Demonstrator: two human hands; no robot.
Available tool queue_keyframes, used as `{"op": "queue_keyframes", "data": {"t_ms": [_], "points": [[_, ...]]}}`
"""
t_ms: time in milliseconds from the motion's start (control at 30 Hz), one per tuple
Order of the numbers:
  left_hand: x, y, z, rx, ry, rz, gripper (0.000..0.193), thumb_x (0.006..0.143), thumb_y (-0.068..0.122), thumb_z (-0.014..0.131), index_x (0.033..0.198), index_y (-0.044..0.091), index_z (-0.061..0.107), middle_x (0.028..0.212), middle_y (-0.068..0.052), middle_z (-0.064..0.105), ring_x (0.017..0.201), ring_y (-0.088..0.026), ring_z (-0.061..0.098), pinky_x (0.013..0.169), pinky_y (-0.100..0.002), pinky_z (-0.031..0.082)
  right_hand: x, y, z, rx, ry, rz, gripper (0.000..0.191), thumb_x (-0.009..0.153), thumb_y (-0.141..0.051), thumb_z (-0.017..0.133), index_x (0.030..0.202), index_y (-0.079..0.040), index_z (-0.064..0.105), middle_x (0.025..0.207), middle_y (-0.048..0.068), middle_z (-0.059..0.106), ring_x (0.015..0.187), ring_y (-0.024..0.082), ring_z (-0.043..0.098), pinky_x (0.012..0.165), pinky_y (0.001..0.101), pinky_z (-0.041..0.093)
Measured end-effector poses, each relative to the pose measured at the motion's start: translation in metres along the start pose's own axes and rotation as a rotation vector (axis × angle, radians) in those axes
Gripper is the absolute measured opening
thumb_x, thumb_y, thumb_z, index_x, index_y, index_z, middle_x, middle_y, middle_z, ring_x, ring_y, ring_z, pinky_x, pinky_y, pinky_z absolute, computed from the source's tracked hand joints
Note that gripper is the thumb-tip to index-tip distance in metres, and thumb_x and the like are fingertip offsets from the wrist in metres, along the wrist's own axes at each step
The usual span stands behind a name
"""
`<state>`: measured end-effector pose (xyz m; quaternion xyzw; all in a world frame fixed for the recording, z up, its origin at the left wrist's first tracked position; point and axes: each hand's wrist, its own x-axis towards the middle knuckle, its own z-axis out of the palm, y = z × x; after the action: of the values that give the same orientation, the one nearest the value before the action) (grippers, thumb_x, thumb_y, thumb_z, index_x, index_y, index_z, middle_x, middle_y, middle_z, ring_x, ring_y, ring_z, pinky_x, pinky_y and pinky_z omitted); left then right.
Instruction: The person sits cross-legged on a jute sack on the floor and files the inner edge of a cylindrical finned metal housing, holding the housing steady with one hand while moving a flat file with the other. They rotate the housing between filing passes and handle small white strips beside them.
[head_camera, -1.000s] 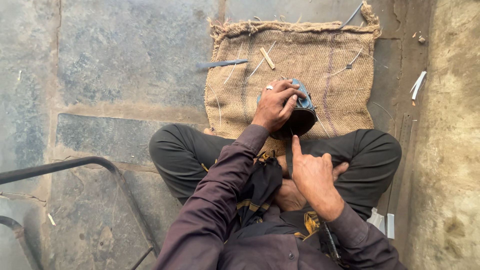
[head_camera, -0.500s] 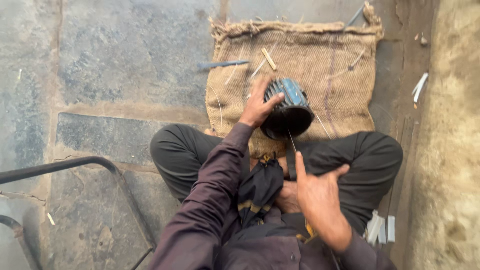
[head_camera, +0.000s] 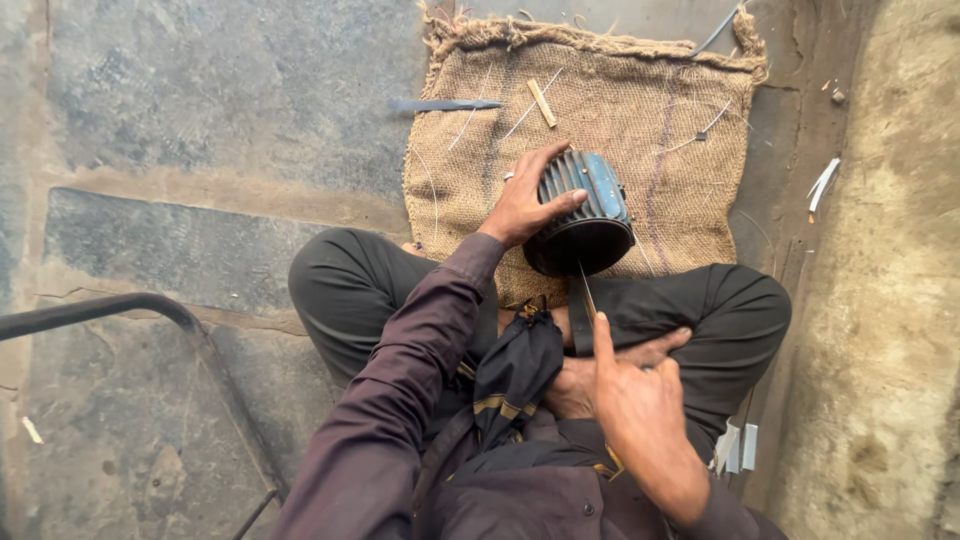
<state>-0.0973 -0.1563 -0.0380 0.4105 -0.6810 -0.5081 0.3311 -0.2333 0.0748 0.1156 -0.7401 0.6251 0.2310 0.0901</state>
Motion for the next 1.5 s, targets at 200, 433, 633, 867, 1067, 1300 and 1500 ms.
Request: {"op": "queue_keyframes", "data": {"t_ms": [200, 433, 633, 867, 1067, 1300, 1500], "points": [[0.002, 0.003, -0.002, 0.035, 0.000, 0.045, 0.092, 0.084, 0.070, 0.067, 0.155, 0.014, 0.046, 0.144, -0.019, 0.050, 0.139, -0.038, 0.047, 0.118, -0.052, 0.037, 0.069, -0.007, 0.015, 0.164, 0.097, 0.065, 0.076, 0.082, -0.012, 0.059, 0.154, 0.001, 0.038, 0.063, 0.012, 0.071, 0.052, 0.031, 0.068, 0.065, 0.0490, 0.046], [0.003, 0.001, -0.008, -0.073, -0.013, 0.060, 0.086, 0.089, 0.070, 0.061, 0.156, 0.018, 0.046, 0.149, -0.018, 0.049, 0.142, -0.036, 0.048, 0.120, -0.051, 0.038, 0.067, -0.001, 0.002, 0.080, 0.138, 0.016, 0.076, 0.079, -0.014, 0.061, 0.151, 0.003, 0.040, 0.061, 0.015, 0.069, 0.050, 0.033, 0.067, 0.064, 0.0540, 0.046], [0.007, -0.009, -0.006, -0.113, -0.035, -0.043, 0.076, 0.089, 0.065, 0.055, 0.154, 0.026, 0.050, 0.139, -0.018, 0.049, 0.135, -0.035, 0.050, 0.113, -0.049, 0.041, -0.005, 0.004, -0.024, 0.077, 0.070, 0.030, 0.086, 0.071, -0.012, 0.063, 0.153, -0.004, 0.040, 0.060, 0.018, 0.066, 0.049, 0.033, 0.064, 0.060, 0.0435, 0.048], [0.005, -0.012, -0.004, -0.142, -0.019, 0.034, 0.061, 0.092, 0.057, 0.061, 0.146, 0.027, 0.061, 0.142, -0.018, 0.050, 0.135, -0.035, 0.052, 0.116, -0.047, 0.042, -0.027, 0.001, -0.013, 0.170, 0.015, 0.072, 0.079, 0.078, -0.010, 0.062, 0.154, -0.005, 0.038, 0.056, 0.011, 0.068, 0.045, 0.029, 0.064, 0.064, 0.0438, 0.048], [0.002, -0.004, -0.004, -0.168, -0.011, 0.049, 0.057, 0.094, 0.056, 0.063, 0.144, 0.029, 0.061, 0.142, -0.018, 0.049, 0.136, -0.035, 0.053, 0.117, -0.046, 0.043, 0.042, -0.006, 0.017, 0.052, 0.118, 0.067, 0.078, 0.080, -0.029, 0.065, 0.148, 0.002, 0.041, 0.059, 0.011, 0.070, 0.046, 0.030, 0.066, 0.067, 0.0514, 0.048], [0.000, 0.000, -0.008, -0.178, -0.035, 0.033, 0.061, 0.091, 0.062, 0.062, 0.143, 0.030, 0.062, 0.142, -0.019, 0.047, 0.135, -0.037, 0.051, 0.114, -0.047, 0.045, 0.078, -0.006, 0.017, 0.147, 0.123, 0.053, 0.074, 0.081, -0.012, 0.061, 0.151, 0.004, 0.042, 0.059, 0.013, 0.069, 0.049, 0.032, 0.067, 0.064, 0.0502, 0.048], [0.001, -0.004, -0.003, -0.113, -0.003, 0.030, 0.060, 0.091, 0.062, 0.061, 0.143, 0.032, 0.062, 0.142, -0.017, 0.049, 0.135, -0.036, 0.053, 0.115, -0.048, 0.045, 0.011, 0.011, -0.012, 0.136, 0.119, 0.041, 0.065, 0.088, -0.021, 0.058, 0.150, -0.004, 0.044, 0.067, 0.024, 0.066, 0.048, 0.038, 0.065, 0.059, 0.0503, 0.053]]}}
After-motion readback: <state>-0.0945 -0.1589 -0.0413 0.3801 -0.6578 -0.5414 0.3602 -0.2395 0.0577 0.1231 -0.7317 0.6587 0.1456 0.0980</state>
